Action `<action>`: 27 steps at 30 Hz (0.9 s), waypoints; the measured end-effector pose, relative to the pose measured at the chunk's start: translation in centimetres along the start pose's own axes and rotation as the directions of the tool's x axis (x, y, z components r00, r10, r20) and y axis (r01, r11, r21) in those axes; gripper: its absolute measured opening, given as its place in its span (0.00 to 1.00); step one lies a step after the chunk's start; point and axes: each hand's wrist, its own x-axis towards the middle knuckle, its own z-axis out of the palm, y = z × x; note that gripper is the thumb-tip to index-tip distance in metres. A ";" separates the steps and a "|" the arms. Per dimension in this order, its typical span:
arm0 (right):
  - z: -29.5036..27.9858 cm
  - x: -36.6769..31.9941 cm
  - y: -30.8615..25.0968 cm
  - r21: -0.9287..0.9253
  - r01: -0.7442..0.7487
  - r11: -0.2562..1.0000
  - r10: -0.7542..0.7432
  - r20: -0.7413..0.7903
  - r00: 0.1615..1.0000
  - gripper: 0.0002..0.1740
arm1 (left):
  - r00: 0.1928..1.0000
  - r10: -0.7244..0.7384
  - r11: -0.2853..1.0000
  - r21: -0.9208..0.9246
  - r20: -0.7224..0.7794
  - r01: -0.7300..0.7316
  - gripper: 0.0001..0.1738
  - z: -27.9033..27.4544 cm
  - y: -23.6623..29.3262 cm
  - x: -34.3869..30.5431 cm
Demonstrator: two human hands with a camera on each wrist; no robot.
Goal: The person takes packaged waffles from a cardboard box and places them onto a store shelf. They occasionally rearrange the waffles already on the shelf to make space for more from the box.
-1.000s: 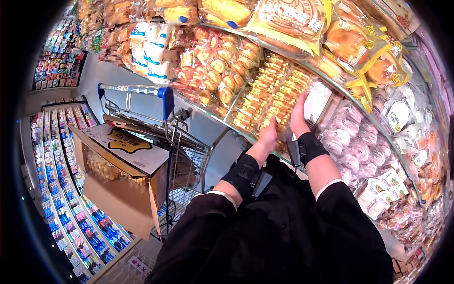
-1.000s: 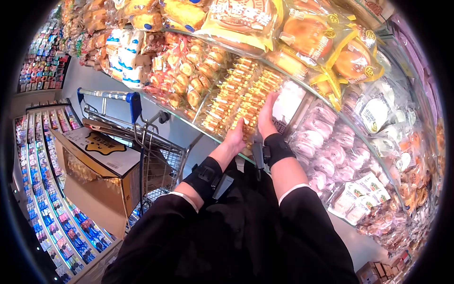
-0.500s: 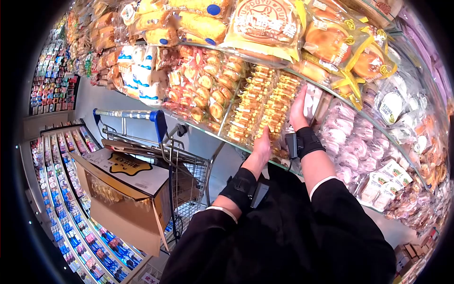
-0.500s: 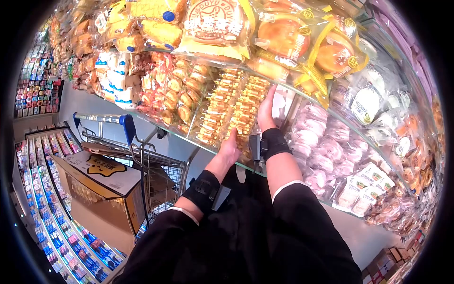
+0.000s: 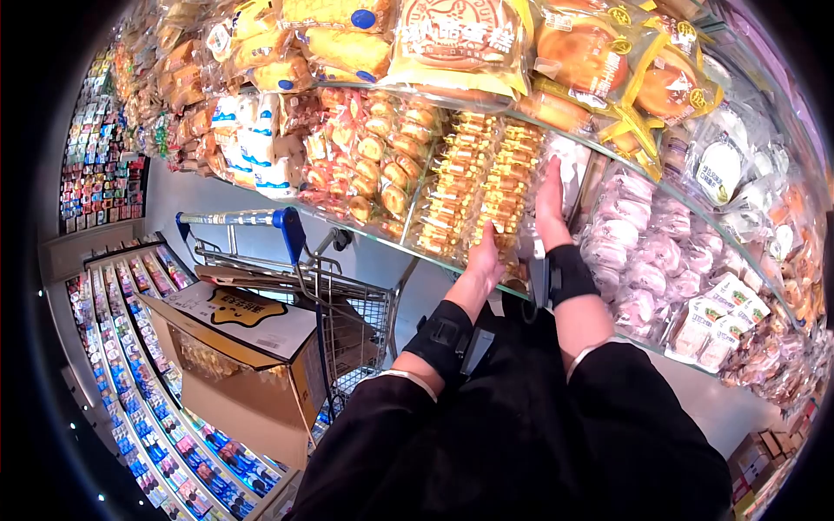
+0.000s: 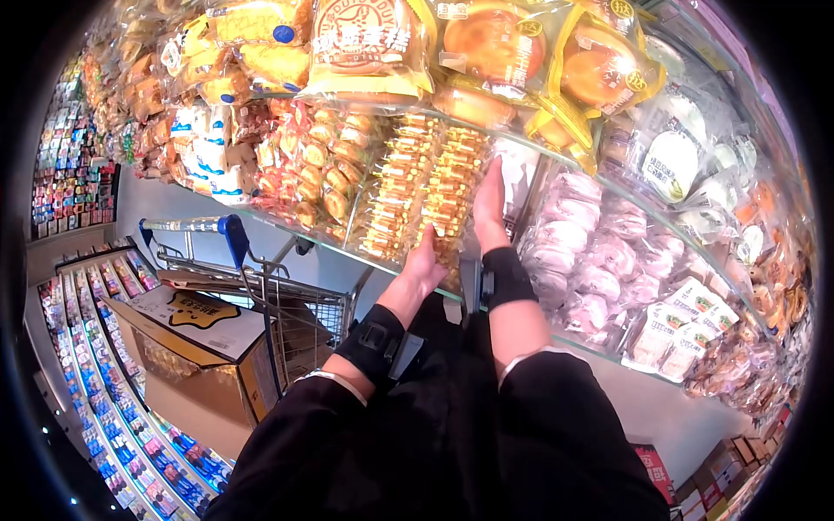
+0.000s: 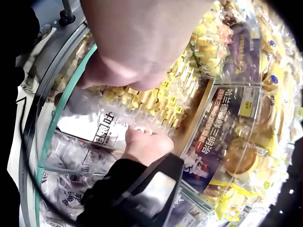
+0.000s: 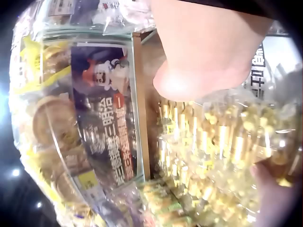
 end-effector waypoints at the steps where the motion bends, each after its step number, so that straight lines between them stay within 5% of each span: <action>1: -0.5 -1.4 0.4 -0.112 0.022 0.993 -0.027 -0.044 0.999 0.39 | 1.000 0.000 1.000 -0.019 0.029 0.001 0.30 0.0 -0.1 -0.1; 4: -1.6 -5.3 0.8 -0.344 0.054 0.937 -0.097 -0.109 0.989 0.34 | 1.000 0.000 1.000 -0.017 0.028 0.000 0.30 0.2 0.1 -0.5; 7: -1.8 -8.6 0.4 0.022 -0.453 0.891 0.445 -0.232 0.865 0.34 | 1.000 0.012 0.999 -0.049 0.027 -0.011 0.30 -0.6 -0.7 0.9; 8: -1.7 -8.8 0.5 0.007 -0.458 0.889 0.448 -0.222 0.866 0.34 | 0.997 0.061 0.992 -0.113 0.040 -0.056 0.32 -1.0 -1.2 1.8; 10: -1.6 -8.7 0.6 0.341 -0.734 0.587 0.790 -0.045 0.611 0.34 | 0.999 0.040 0.996 -0.074 -0.006 -0.040 0.33 -1.2 -1.3 2.4; 12: -2.4 -7.4 3.2 0.345 -0.753 0.560 0.792 0.041 0.609 0.35 | 0.982 0.058 0.998 -0.002 -0.179 -0.059 0.36 -1.4 -1.9 4.2; 15: -2.5 -6.6 3.6 0.383 -0.777 0.500 0.797 0.147 0.586 0.37 | 0.979 0.042 0.993 -0.104 -0.201 -0.064 0.40 -1.4 -3.1 6.8; 16: -2.8 -6.1 4.3 0.414 -0.794 0.445 0.827 0.149 0.542 0.36 | 0.961 0.067 0.997 -0.005 -0.270 -0.071 0.38 -1.1 -3.0 6.7; 17: -3.0 -6.4 4.8 0.338 -0.760 0.555 0.762 0.159 0.628 0.34 | 0.933 0.092 0.995 0.077 -0.347 -0.069 0.36 -0.5 -2.8 6.2; 19: -4.7 -5.4 6.6 0.242 -0.815 0.526 0.803 0.174 0.570 0.34 | 0.903 0.124 0.972 0.234 -0.411 -0.027 0.48 1.0 -1.8 3.3; 20: -6.7 -2.7 9.0 0.323 -0.879 0.350 0.898 0.151 0.413 0.33 | 0.815 0.174 0.930 0.365 -0.553 0.050 0.46 2.5 -0.5 0.6; 21: -6.1 -3.1 8.0 0.201 -0.846 0.493 0.855 0.068 0.514 0.29 | 0.819 0.193 0.884 0.458 -0.541 0.094 0.42 2.7 0.3 -0.8; 22: -4.5 -5.4 4.3 -0.486 -0.551 0.678 0.692 0.167 0.703 0.33 | 0.895 0.112 0.925 0.375 -0.432 0.065 0.38 2.2 1.0 -2.0; 23: -3.4 -7.8 0.9 -0.847 0.103 0.521 0.533 0.418 0.736 0.39 | 0.936 0.104 0.899 0.433 -0.337 0.056 0.38 1.9 2.0 -3.6; 25: -7.5 -3.7 5.0 -0.700 -0.043 0.713 0.467 0.428 0.774 0.45 | 0.859 0.187 0.882 0.466 -0.476 0.066 0.38 2.7 1.3 -1.3; 27: -5.9 -4.8 4.0 -0.735 -0.079 0.673 0.454 0.327 0.829 0.42 | 0.782 0.177 0.906 0.410 -0.598 0.108 0.37 4.4 2.3 -1.2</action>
